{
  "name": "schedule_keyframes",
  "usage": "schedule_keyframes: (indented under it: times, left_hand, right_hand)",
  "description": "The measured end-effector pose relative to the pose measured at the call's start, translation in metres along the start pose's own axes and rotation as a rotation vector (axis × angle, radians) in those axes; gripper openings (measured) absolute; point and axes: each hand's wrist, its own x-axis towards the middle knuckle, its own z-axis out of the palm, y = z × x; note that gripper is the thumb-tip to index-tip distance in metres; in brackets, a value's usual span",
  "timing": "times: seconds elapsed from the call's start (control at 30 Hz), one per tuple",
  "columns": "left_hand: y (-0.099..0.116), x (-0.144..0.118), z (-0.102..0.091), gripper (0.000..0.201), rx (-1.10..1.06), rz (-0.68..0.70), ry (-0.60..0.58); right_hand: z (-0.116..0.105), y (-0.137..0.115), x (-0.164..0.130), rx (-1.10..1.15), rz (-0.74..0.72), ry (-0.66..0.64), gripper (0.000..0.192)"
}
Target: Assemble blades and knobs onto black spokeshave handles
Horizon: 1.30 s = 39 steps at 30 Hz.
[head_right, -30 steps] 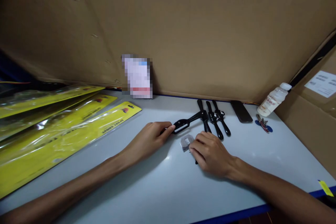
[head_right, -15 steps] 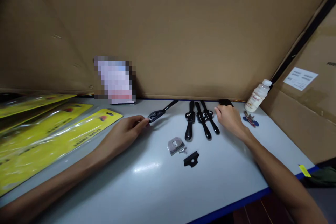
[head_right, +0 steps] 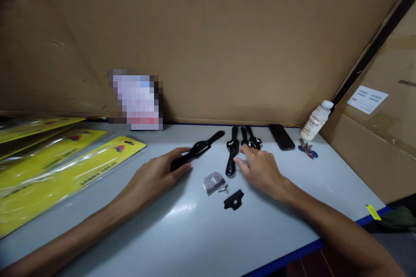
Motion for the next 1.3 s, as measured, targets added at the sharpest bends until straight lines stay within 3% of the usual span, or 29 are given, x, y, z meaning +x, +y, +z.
schedule_keyframes:
  times: [0.13,0.23,0.43,0.63,0.77,0.9,1.0,1.17,1.3]
  left_hand:
    - [0.008,-0.005,0.009,0.043,0.033,0.225,0.054]
    - [0.011,-0.007,0.012,0.038,0.043,0.316,0.050]
    - [0.017,-0.012,0.008,0.039,0.110,0.298,0.018]
    - [0.019,-0.013,0.006,0.038,0.212,0.290,-0.009]
    - [0.021,-0.012,0.006,0.037,0.191,0.292,-0.031]
    - [0.022,-0.011,0.007,0.034,0.179,0.335,-0.022]
    - [0.021,-0.010,0.009,0.032,0.183,0.359,-0.002]
    - [0.017,-0.007,0.014,0.030,0.235,0.401,0.035]
    - [0.021,-0.009,0.011,0.033,0.241,0.425,0.098]
  right_hand:
    - [0.006,-0.023,-0.001,-0.161,0.052,-0.061,0.039]
    - [0.008,-0.020,0.004,-0.205,0.049,-0.061,0.029]
    - [-0.001,0.002,0.008,-0.134,0.080,-0.176,0.018]
    - [-0.008,0.010,0.006,0.002,0.109,-0.329,0.020]
    - [-0.006,0.014,0.005,0.255,0.158,-0.378,0.008]
    - [-0.006,0.021,0.010,0.638,0.318,-0.547,0.014]
    - [-0.008,0.023,0.016,1.017,0.467,-0.595,0.019]
    - [-0.006,0.020,0.019,1.554,0.592,-0.441,0.023]
    - [-0.005,0.006,0.009,1.669,0.472,-0.355,0.025]
